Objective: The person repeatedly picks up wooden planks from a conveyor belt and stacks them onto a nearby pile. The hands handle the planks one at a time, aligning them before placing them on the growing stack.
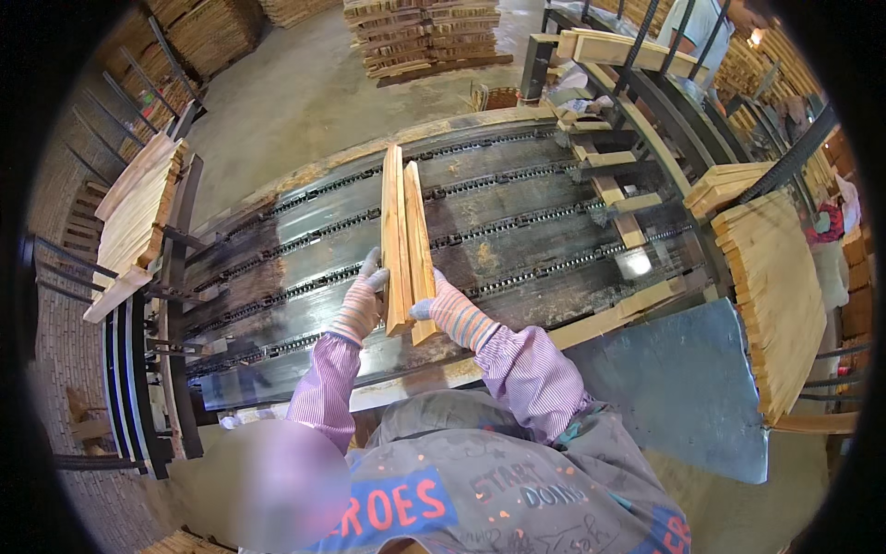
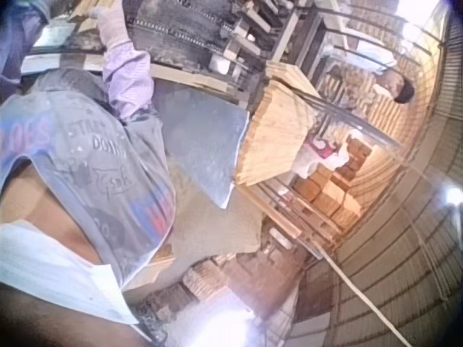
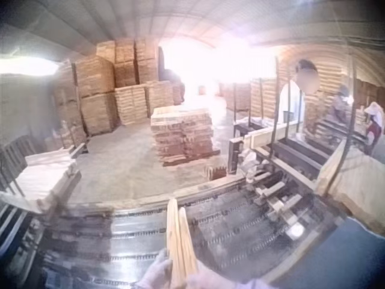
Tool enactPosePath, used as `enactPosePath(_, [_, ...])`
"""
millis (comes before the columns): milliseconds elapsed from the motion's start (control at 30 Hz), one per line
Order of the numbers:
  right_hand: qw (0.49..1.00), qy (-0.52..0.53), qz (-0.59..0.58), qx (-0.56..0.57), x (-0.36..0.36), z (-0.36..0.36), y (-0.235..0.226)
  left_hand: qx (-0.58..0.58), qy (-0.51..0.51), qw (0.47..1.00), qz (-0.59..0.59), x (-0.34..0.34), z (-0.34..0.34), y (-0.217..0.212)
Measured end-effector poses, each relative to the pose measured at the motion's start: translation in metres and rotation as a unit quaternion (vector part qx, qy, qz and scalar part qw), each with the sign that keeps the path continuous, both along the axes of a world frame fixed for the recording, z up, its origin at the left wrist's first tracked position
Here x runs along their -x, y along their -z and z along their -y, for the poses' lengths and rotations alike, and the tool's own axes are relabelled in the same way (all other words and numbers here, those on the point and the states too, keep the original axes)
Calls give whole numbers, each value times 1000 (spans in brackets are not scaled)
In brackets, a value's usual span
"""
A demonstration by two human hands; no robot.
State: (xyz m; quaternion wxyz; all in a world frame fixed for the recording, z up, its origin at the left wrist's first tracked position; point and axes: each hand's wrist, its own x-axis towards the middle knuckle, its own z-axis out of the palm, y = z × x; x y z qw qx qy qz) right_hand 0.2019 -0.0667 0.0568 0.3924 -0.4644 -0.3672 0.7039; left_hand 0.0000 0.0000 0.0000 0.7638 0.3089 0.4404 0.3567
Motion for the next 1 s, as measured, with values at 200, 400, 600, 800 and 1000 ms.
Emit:
enactPosePath(200, [991,-12,-124,38,30,1,-7,159,-60,984,55,48,31,-80])
enactPosePath(400, [998,-34,-43,15,-17,11,-12,-33,-110,992,47,77,100,-127])
enactPosePath(600, [998,-45,-40,22,-5,6,5,-409,-435,787,-155,185,135,-183])
enactPosePath(800, [998,-64,7,5,37,12,-3,-320,-667,639,-209,320,60,-229])
enactPosePath(1000, [999,-43,5,-5,37,16,-7,-20,-704,596,-385,412,-31,-230])
